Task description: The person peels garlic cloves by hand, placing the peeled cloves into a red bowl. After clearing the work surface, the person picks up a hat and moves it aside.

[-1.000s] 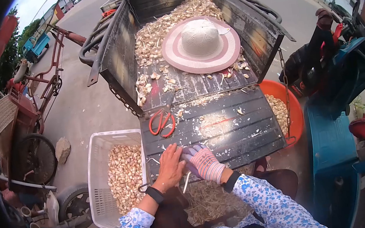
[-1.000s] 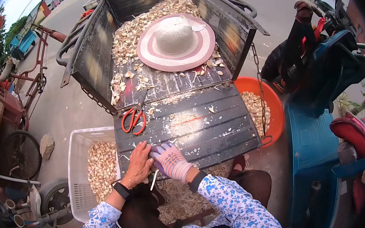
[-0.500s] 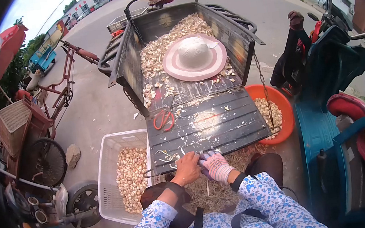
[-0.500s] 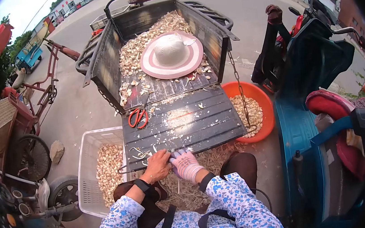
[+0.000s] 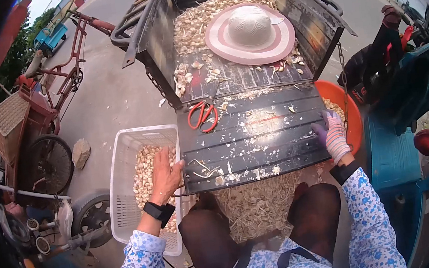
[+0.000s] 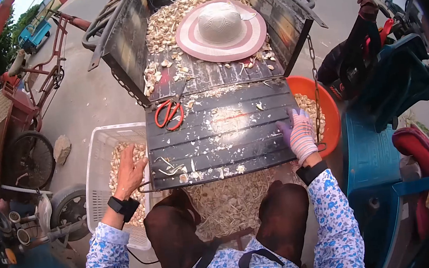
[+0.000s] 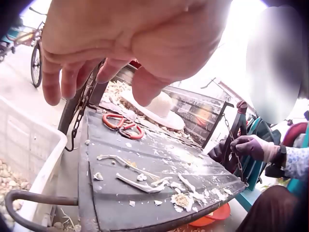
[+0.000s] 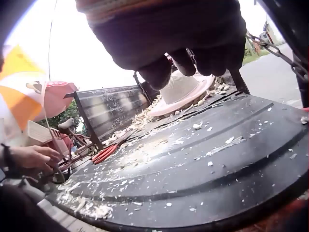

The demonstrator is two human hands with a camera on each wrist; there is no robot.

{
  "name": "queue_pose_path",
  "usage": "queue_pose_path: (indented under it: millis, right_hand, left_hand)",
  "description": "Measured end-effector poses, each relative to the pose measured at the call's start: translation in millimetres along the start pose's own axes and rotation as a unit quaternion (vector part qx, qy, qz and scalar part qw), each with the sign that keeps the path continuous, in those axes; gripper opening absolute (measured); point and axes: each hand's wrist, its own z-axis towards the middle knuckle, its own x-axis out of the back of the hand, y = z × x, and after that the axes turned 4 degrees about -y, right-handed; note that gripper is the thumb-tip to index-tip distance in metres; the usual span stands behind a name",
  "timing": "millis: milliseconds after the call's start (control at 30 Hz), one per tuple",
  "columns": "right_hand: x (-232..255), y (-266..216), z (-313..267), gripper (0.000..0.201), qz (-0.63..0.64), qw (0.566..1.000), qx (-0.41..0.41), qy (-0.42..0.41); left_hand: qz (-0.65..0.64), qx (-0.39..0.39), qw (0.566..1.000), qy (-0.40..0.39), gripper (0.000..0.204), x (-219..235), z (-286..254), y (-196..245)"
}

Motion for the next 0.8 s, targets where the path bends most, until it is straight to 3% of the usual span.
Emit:
queue_pose_path:
  millis: [67, 133, 167, 200, 267, 333, 533, 600, 667, 800]
  right_hand:
    - [-13, 15, 12, 0.049, -0.036, 0.999, 0.006, 0.041]
    - [-29, 31, 29, 0.054, -0.008, 0.999, 0.008, 0.037]
    - [-45, 47, 35, 0.059, 0.045, 0.998, 0.008, 0.033]
    - [-52, 50, 38, 0.060, 0.023, 0.999, -0.017, 0.013]
    - [-50, 37, 43, 0.054, 0.045, 0.998, -0.050, -0.010]
    - [-49, 35, 43, 0.052, 0.013, 0.998, -0.005, -0.066]
    - [-38, 39, 54, 0.059, -0.059, 0.984, 0.010, -0.165]
    - [-32, 32, 61, 0.062, -0.023, 0.983, -0.003, -0.183]
    - [-24, 27, 69, 0.080, -0.047, 0.974, -0.003, -0.224]
    - [-17, 19, 77, 0.090, -0.057, 0.962, -0.045, -0.263]
  left_hand:
    - [-0.031, 0.047, 0.998, 0.021, 0.060, -28, 15, -16]
    - [-0.205, 0.211, 0.956, -0.023, 0.061, -40, 30, 14]
    - [-0.263, 0.229, 0.936, -0.039, 0.064, -51, 35, 15]
    - [-0.199, 0.164, 0.965, -0.037, 0.067, -67, 35, 5]
    - [-0.042, 0.173, 0.984, -0.026, 0.068, -80, 39, 20]
    - [-0.047, 0.191, 0.980, -0.029, 0.069, -83, 44, 18]
    - [-0.046, 0.195, 0.977, -0.069, 0.077, -80, 43, 11]
    - [-0.008, 0.192, 0.979, -0.073, 0.078, -80, 40, 8]
    - [-0.043, 0.210, 0.973, -0.082, 0.077, -75, 44, 13]
    - [-0.031, 0.234, 0.968, -0.085, 0.075, -70, 44, 18]
